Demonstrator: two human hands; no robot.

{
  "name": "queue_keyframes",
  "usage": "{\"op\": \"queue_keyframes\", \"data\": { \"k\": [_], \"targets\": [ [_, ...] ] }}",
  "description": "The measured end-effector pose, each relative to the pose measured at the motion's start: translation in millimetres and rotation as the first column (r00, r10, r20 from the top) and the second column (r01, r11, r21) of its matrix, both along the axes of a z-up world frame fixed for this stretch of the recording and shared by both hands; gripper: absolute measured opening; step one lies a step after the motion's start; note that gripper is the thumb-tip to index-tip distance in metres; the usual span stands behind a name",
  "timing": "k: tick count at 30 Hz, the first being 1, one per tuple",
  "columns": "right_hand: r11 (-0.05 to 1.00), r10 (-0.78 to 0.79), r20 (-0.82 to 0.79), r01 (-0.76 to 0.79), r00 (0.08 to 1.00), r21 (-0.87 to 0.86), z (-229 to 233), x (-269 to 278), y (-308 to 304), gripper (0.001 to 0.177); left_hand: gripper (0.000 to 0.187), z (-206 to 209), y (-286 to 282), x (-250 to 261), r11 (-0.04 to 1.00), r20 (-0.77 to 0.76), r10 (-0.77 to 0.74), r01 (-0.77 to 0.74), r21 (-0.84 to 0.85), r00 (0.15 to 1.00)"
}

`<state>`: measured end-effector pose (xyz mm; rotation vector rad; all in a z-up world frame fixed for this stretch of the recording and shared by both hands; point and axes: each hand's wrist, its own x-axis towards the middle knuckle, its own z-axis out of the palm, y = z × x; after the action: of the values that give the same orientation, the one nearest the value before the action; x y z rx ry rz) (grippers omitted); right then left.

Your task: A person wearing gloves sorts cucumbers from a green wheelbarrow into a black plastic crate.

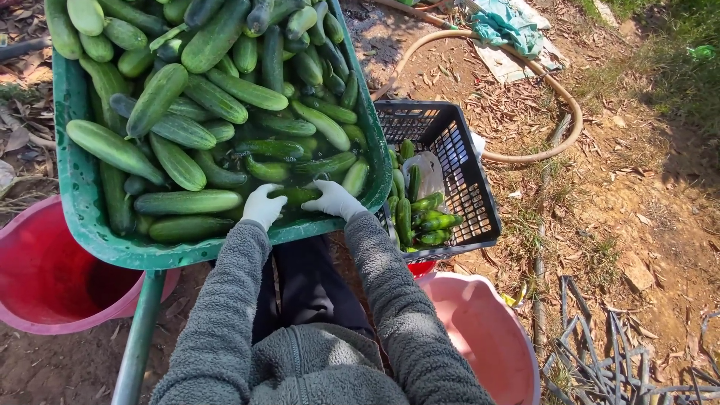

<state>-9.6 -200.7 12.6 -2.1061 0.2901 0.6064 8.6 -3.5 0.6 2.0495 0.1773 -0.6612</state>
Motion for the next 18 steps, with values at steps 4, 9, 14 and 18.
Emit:
{"op": "queue_keyframes", "data": {
  "k": [4, 9, 14, 18],
  "targets": [
    [1.000, -0.019, 0.101, 0.017, 0.995, 0.021, 16.3, -3.8, -4.4, 0.066, 0.050, 24.6, 2.9, -6.2, 0.995, 0.074, 0.076, -0.071, -0.071, 0.994],
    [0.949, -0.275, 0.177, 0.237, 0.945, 0.206, 48.8, -26.5, -23.6, 0.055, 0.032, 7.9, -3.1, -5.4, 0.981, 0.078, 0.082, -0.067, -0.183, 0.994],
    [0.817, -0.567, 0.296, 0.478, 0.769, 0.323, 84.7, -78.8, -70.7, 0.063, 0.032, -4.1, 0.2, 2.5, 0.904, -0.049, 0.153, -0.160, -0.396, 0.987],
    [0.488, -0.868, 0.284, 0.803, 0.407, 0.342, 85.2, -112.8, -119.9, 0.052, 0.033, -10.3, 0.8, 4.4, 0.899, -0.054, 0.145, -0.155, -0.409, 0.988]
  ]
}}
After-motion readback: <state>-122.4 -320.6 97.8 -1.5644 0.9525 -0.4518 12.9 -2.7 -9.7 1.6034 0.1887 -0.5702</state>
